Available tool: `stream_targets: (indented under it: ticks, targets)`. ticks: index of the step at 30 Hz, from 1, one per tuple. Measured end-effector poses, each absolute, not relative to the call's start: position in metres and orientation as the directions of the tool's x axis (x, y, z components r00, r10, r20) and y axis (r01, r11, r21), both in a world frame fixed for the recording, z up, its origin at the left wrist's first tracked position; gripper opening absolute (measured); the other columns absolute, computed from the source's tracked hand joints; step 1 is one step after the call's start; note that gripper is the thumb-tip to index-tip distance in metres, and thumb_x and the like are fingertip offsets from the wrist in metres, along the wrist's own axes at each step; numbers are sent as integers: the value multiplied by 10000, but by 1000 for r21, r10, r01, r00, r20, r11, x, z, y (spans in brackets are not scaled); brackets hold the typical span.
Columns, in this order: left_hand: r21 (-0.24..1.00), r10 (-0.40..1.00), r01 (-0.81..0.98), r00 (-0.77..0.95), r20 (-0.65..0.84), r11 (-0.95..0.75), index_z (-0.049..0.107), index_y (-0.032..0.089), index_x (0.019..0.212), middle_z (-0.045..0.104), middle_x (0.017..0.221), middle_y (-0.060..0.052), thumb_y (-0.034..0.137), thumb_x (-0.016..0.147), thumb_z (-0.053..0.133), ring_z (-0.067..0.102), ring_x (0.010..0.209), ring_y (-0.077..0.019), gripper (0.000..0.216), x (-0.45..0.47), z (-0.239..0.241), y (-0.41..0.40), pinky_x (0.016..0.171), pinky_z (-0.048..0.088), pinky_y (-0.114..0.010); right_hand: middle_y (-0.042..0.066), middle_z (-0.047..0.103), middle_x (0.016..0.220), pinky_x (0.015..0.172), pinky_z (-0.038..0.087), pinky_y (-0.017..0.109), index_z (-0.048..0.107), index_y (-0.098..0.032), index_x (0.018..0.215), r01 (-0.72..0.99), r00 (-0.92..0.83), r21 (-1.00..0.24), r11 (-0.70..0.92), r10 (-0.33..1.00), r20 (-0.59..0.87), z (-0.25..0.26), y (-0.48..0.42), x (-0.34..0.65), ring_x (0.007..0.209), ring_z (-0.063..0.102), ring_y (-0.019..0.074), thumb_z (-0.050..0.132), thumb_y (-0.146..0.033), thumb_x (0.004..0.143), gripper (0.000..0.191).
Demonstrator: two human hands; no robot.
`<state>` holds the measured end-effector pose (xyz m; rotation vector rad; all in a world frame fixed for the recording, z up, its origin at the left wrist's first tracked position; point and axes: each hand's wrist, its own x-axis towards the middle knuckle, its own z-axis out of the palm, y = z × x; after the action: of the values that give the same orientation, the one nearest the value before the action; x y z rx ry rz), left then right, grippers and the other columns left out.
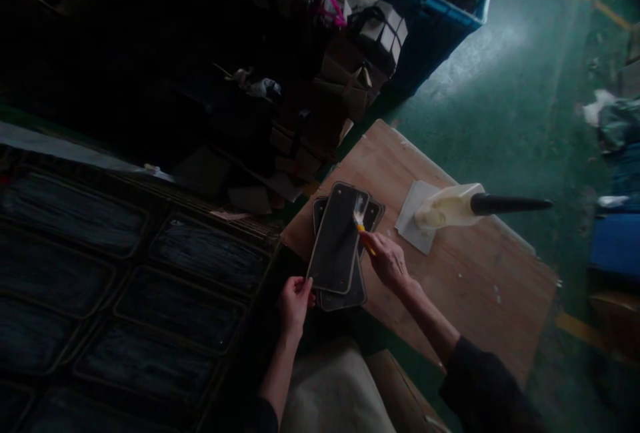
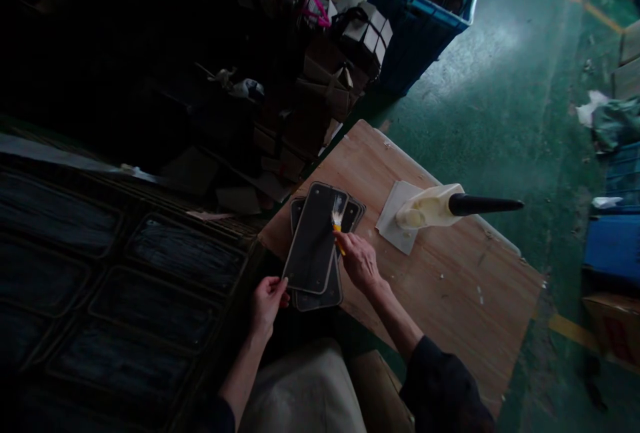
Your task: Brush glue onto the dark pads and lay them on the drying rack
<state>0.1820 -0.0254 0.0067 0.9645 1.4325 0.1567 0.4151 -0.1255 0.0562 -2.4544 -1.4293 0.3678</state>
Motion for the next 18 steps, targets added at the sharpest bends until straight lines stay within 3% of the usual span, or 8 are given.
stream_targets:
  ticks: [5,10,14,18]
  targets:
    - [618,609,409,172,-774,671,578,142,815,607,587,16,461,671,735,610,454,-126,384,187,9,-27,410,513,-221,68,640,897,701,434,298,536,-173,1224,765,285,-527,-369,929,-237,82,-170,349,779,580,199,447,-131,950,291]
    - [673,678,446,180,-713,590,581,148,821,625,654,-2,430,706,720,638,508,-140,335,187,14,-28,432,524,-231,44,663,903,687,468,265,567,-203,1146,534,178,-747,-395,917,-357,108,-172,332,772,621,170,455,-210,982,198]
    - [724,713,466,244,-658,509,583,164,801,623,650,5,405,733,700,620,496,-127,276,188,16,-27,419,493,-209,31,693,985,692,500,236,589,-233,1167,362,266,-815,-451,889,-374,93,-148,378,812,664,149,453,-268,994,223]
    - [727,680,453,300,-669,516,580,172,767,609,602,21,396,729,712,609,481,-121,262,187,16,-22,428,488,-202,45,694,1039,767,510,275,604,-219,1166,491,503,-753,-438,848,-165,68,-116,445,889,667,171,475,-287,982,235]
